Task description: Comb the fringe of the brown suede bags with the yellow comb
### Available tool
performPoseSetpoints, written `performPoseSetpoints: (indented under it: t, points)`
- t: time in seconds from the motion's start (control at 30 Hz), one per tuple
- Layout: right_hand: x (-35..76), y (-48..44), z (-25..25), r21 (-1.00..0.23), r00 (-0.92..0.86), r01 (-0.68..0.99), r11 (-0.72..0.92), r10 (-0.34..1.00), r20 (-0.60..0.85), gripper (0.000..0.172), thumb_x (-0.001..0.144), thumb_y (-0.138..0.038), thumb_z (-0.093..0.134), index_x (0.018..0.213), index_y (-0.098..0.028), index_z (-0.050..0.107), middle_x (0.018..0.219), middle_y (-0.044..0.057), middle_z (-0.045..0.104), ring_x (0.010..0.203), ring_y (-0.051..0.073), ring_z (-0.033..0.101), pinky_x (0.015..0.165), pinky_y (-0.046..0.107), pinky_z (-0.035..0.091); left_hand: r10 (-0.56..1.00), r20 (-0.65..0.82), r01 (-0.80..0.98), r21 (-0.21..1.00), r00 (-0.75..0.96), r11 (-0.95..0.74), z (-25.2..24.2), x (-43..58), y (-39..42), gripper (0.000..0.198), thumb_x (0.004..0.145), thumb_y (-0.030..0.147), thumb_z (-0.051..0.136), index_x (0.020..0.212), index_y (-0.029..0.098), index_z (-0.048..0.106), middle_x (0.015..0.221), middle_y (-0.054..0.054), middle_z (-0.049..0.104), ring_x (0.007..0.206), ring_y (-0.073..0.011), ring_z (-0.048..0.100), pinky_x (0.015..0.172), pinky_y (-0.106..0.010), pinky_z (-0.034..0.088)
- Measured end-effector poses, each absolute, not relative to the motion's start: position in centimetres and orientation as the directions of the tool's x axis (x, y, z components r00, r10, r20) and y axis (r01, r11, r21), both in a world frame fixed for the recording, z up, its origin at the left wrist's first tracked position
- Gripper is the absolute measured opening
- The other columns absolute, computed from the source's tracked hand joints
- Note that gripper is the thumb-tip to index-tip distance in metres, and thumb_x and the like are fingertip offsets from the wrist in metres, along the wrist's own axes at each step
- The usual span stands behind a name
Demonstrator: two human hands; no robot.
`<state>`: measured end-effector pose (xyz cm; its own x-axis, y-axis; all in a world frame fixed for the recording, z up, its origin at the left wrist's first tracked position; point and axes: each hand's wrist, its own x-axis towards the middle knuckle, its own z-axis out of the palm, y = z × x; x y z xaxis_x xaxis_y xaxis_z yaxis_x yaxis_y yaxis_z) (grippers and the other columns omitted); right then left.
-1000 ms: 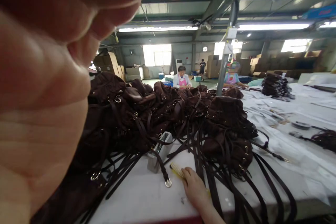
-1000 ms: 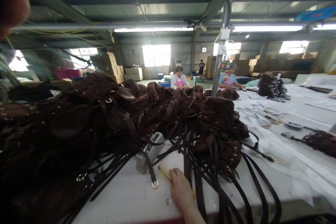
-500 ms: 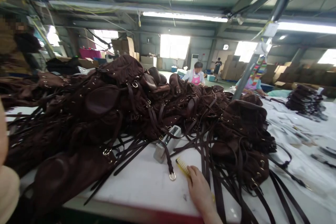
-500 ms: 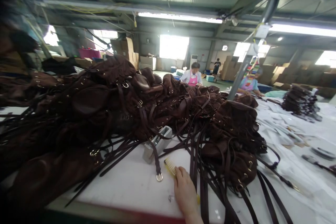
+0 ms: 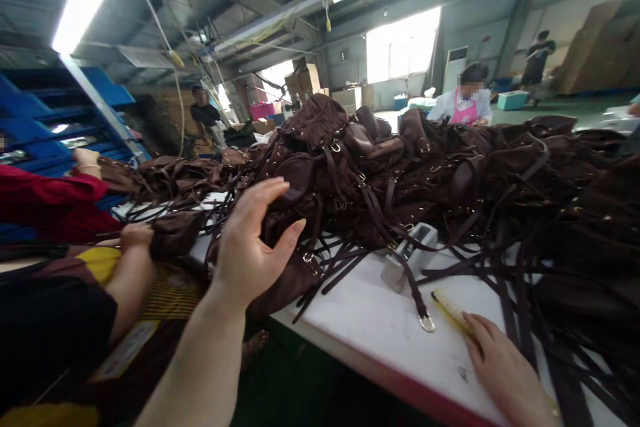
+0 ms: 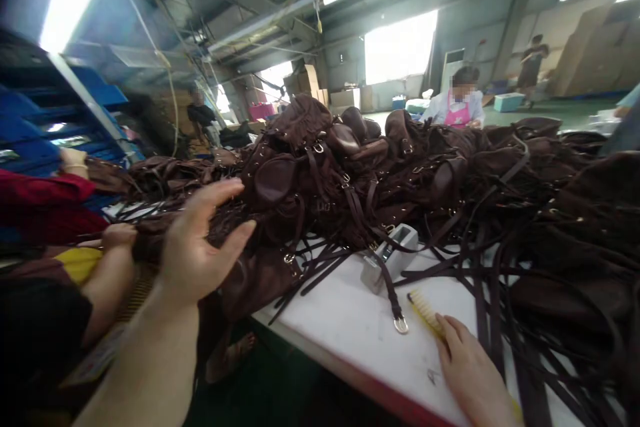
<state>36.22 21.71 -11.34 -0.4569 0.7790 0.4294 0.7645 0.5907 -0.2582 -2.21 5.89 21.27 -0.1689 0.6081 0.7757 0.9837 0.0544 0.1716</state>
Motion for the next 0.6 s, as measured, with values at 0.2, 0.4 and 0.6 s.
performPoseSetpoints:
  t: [0.2, 0.4, 0.6]
  points:
    - [36.5, 22.5, -12.6, -0.237, -0.504, 0.715, 0.658, 0.72, 0.477, 0.044, 0.083, -0.03, 0.042, 0.124, -0.018, 0.056, 0.118, 0.012, 0.061, 0.106, 0.028, 0.059, 0.096, 0.043, 0.045, 0.558, 0.266, 0.6, 0.112, -0.786, 0.792, 4.1, -7.7, 4.6, 0.091, 0.062, 0.047, 0.074, 0.131, -0.001, 0.038, 0.129, -0.029, 0.045, 0.122, -0.0396, 0.044, 0.099, -0.047, 0.038]
    - [36.7, 21.9, -11.0, -0.193, -0.409, 0.794, 0.576, 0.742, 0.531, 0.047, 0.083, -0.031, 0.04, 0.126, -0.015, 0.052, 0.12, 0.014, 0.058, 0.107, 0.028, 0.057, 0.096, 0.043, 0.043, 0.406, 0.354, 0.463, 0.092, -0.843, 0.882, -0.2, -8.6, 2.2, 0.073, 0.082, 0.044, 0.051, 0.132, -0.006, 0.032, 0.12, -0.029, 0.05, 0.113, -0.0386, 0.05, 0.089, -0.044, 0.043]
    - [36.7, 21.7, -10.2, -0.123, -0.401, 0.825, 0.552, 0.724, 0.562, 0.047, 0.085, -0.035, 0.037, 0.118, -0.008, 0.055, 0.112, 0.019, 0.059, 0.097, 0.031, 0.058, 0.091, 0.045, 0.044, 0.612, 0.124, 0.624, 0.111, -0.781, 0.774, 3.3, -8.8, 1.6, 0.06, 0.088, 0.024, 0.039, 0.144, 0.007, 0.024, 0.079, -0.014, 0.068, 0.075, -0.0287, 0.067, 0.069, -0.036, 0.047]
